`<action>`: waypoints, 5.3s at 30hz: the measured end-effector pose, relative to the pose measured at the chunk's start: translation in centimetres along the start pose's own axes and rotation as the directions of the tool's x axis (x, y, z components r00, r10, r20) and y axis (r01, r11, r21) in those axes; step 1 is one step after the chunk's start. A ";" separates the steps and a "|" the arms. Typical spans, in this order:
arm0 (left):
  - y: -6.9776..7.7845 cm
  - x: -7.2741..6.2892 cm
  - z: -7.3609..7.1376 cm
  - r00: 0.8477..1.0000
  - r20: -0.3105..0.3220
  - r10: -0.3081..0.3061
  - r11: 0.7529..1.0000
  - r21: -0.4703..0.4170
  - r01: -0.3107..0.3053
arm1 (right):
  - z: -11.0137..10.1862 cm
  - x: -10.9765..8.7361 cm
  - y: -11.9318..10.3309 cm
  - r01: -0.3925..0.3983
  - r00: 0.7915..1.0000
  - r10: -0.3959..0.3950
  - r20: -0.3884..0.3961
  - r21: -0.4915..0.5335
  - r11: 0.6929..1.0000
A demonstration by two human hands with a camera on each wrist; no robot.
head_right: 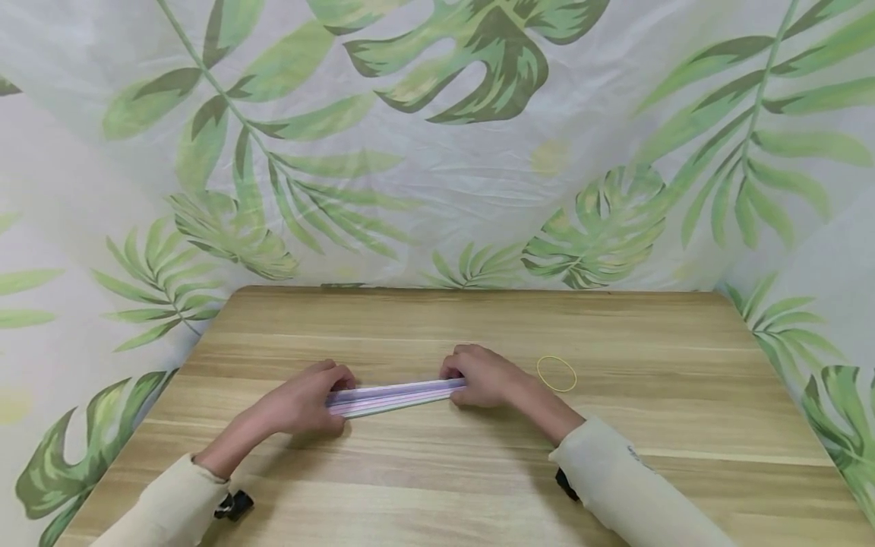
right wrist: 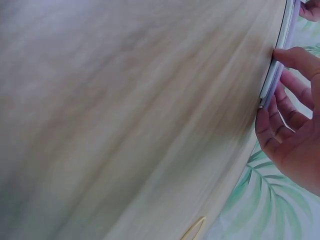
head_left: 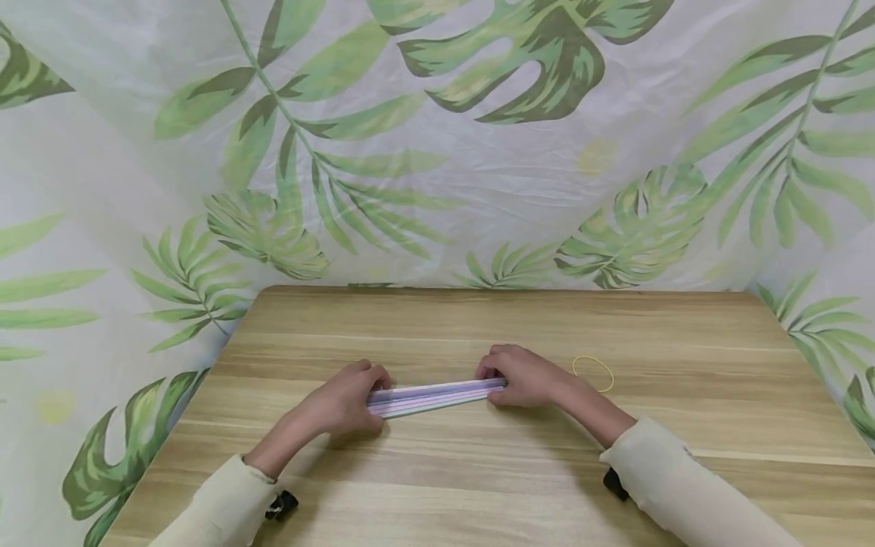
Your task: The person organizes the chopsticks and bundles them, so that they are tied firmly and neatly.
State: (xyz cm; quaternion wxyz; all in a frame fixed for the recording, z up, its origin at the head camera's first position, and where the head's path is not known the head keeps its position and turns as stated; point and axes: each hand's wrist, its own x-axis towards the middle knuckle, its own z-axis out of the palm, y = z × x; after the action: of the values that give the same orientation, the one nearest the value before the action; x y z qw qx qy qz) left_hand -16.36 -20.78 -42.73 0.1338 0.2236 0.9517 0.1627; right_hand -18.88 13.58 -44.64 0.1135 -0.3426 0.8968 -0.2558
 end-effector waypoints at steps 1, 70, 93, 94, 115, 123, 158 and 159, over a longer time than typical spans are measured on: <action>0.1 0.2 0.1 1.000 0.000 0.004 1.000 0.000 -0.004 | -0.1 -0.2 0.1 -0.003 1.000 0.003 0.000 0.008 1.000; 2.9 4.2 0.2 0.983 0.151 0.099 0.987 -0.139 -0.078 | -1.0 -3.5 0.7 -0.100 0.995 0.099 0.011 0.162 0.982; 3.7 4.1 0.7 0.988 0.117 0.098 0.991 -0.099 -0.086 | -2.1 -5.8 1.3 -0.045 0.998 0.036 0.050 0.179 0.983; 3.8 4.1 0.9 0.987 0.114 0.110 0.990 -0.095 -0.100 | -2.1 -5.8 1.2 -0.048 0.998 0.039 0.051 0.180 0.982; 5.7 4.3 1.3 0.987 0.111 0.115 0.991 -0.082 -0.107 | -1.6 -5.9 0.7 -0.053 0.998 0.050 0.027 0.142 0.988; 5.5 4.4 1.6 0.987 0.103 0.120 0.989 -0.096 -0.110 | -0.9 -6.0 1.4 -0.059 0.998 0.060 0.005 0.212 0.975; 6.1 4.0 2.0 0.997 0.079 0.008 0.975 -0.224 0.010 | -1.0 -5.8 0.2 -0.102 0.995 0.099 0.029 0.106 0.989; 6.2 4.0 2.0 0.997 0.075 0.001 0.973 -0.229 0.017 | -1.0 -5.8 0.2 -0.102 0.995 0.100 0.029 0.103 0.989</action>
State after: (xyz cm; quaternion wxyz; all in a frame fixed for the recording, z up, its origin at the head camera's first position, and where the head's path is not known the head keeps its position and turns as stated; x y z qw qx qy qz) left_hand -16.80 -13.16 -43.03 0.1949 0.2088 0.9218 0.2623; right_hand -15.11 18.00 -43.70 0.1548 -0.2934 0.8969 -0.2923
